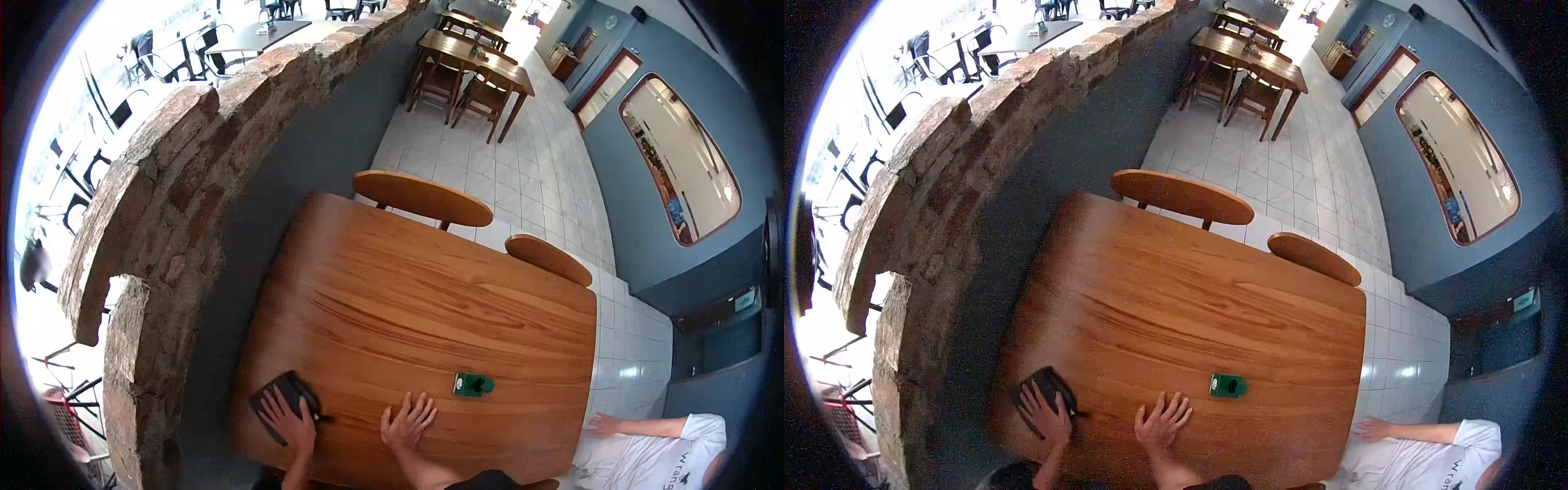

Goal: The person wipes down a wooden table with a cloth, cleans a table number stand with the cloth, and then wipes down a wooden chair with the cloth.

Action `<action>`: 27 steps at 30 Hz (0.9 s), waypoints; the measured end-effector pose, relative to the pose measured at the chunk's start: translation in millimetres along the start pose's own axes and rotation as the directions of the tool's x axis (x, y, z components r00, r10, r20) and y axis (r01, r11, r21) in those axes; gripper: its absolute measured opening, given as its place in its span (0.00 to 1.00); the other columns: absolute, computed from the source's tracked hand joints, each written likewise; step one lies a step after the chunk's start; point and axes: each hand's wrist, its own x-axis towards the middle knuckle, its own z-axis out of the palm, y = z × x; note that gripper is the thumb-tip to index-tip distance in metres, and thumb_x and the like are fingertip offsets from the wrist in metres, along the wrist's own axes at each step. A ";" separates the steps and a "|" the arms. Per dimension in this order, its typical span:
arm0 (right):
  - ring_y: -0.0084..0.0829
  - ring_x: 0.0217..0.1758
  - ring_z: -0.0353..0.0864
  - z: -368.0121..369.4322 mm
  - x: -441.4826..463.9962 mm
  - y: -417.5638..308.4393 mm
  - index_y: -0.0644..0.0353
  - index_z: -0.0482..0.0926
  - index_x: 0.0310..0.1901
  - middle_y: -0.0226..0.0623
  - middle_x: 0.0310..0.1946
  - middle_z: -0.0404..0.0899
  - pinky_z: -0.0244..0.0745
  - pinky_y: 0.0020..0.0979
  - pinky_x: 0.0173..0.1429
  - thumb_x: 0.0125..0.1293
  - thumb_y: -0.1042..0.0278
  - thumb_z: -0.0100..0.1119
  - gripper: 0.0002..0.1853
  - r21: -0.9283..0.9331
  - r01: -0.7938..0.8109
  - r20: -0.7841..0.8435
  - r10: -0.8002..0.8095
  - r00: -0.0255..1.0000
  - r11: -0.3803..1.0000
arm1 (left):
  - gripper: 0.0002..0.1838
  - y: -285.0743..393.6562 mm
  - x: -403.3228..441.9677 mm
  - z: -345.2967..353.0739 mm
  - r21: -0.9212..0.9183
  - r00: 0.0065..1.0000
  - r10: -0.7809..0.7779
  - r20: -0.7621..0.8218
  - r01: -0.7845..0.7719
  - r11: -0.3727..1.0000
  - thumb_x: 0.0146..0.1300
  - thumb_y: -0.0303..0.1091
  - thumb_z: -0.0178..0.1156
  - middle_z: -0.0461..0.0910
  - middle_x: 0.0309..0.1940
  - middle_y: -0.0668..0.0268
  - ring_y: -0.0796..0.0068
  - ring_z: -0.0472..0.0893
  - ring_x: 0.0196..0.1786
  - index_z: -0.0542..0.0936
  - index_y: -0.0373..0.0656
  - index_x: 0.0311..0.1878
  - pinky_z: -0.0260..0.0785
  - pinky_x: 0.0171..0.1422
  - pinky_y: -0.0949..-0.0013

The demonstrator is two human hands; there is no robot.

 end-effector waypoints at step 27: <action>0.69 0.70 0.52 -2.1 2.3 3.6 0.67 0.64 0.64 0.65 0.67 0.55 0.46 0.71 0.69 0.63 0.50 0.56 0.34 -0.011 0.058 -0.002 -0.058 0.998 0.998 | 0.35 237.6 282.6 40.2 0.043 0.953 0.182 -0.244 -0.177 0.983 0.73 0.57 0.39 0.52 0.75 0.55 0.51 0.52 0.77 0.56 0.45 0.75 0.38 0.78 0.40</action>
